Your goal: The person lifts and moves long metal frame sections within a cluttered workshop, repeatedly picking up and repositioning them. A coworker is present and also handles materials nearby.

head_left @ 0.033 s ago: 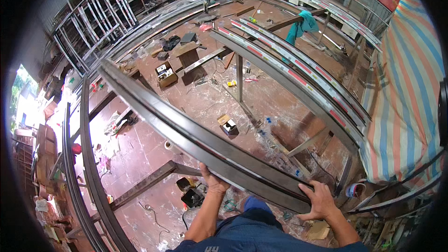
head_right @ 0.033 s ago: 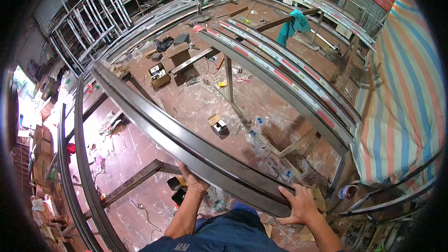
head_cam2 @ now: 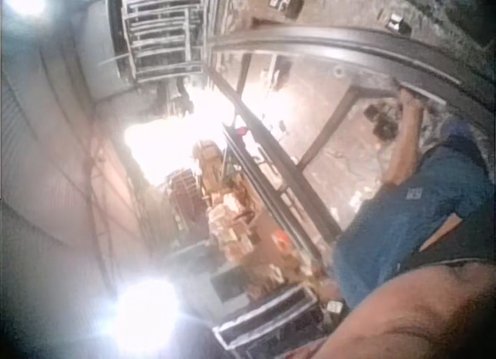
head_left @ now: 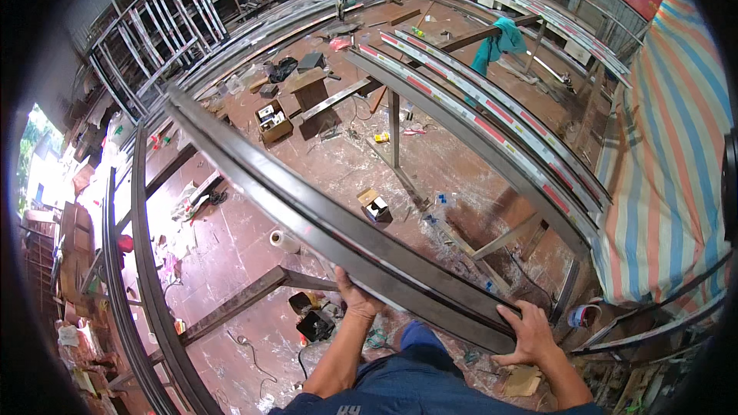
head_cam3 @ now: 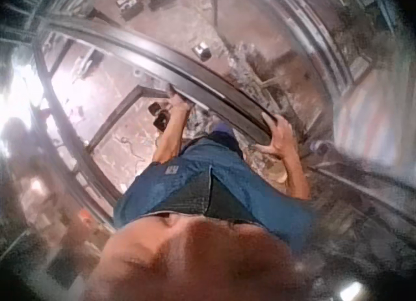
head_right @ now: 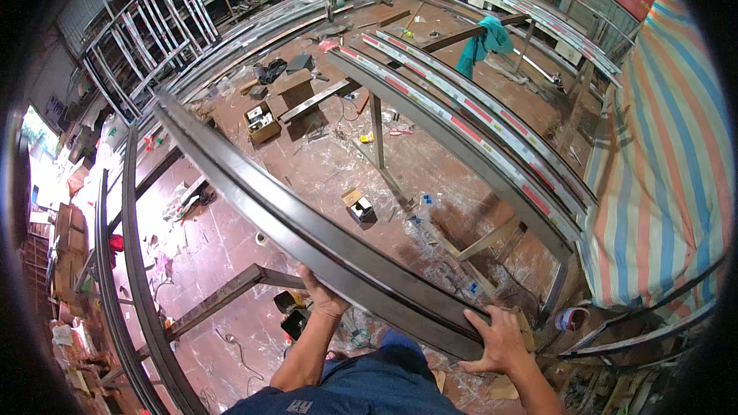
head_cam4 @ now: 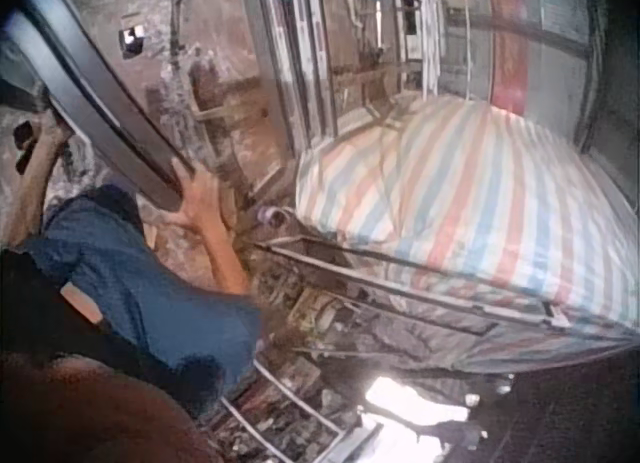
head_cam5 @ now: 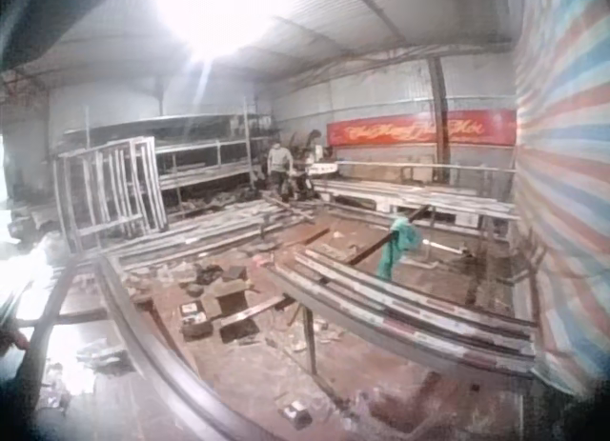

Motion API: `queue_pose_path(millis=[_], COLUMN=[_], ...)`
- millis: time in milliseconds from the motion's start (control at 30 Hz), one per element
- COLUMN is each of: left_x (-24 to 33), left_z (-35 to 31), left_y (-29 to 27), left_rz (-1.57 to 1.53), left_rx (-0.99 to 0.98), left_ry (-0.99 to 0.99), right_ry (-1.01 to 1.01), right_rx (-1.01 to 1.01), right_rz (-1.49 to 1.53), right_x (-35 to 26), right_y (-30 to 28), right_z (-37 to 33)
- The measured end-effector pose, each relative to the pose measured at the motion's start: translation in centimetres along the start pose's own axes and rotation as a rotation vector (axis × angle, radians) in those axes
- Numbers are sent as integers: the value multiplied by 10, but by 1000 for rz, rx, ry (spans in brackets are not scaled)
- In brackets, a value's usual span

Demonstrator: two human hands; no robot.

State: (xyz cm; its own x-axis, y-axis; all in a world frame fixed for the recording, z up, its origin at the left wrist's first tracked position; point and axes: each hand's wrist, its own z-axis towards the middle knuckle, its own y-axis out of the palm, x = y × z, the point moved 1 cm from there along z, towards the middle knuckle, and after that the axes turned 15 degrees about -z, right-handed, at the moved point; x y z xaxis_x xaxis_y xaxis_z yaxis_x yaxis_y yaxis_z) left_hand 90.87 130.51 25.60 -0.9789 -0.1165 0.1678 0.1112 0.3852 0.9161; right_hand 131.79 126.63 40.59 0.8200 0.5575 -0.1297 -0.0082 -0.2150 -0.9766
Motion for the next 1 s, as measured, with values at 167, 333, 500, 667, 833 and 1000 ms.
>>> queue_pose_path(millis=[167, 333, 500, 667, 833, 1000], left_x=[-98, -182, -239, -271, -228, -252], left_z=[42, 93, 106, 110, 192, 235], left_y=[43, 66, 77, 83, 129, 128], left_rz=[-122, -277, -319, -107, -155, -102], left_rx=[-27, -100, -128, 35, -88, -52], left_ry=[-303, -520, -673, -563, -259, -274], right_ry=[165, 362, 477, 533, 535, 565], right_rx=[38, 5, -88, -152, -144, -105], right_rz=[43, 39, 49, 80, 99, 81], right_x=[74, 119, 147, 178, 200, 243], right_y=[13, -1, -12, -8, -2, -7], right_z=[-39, -62, -90, -113, -105, -89])
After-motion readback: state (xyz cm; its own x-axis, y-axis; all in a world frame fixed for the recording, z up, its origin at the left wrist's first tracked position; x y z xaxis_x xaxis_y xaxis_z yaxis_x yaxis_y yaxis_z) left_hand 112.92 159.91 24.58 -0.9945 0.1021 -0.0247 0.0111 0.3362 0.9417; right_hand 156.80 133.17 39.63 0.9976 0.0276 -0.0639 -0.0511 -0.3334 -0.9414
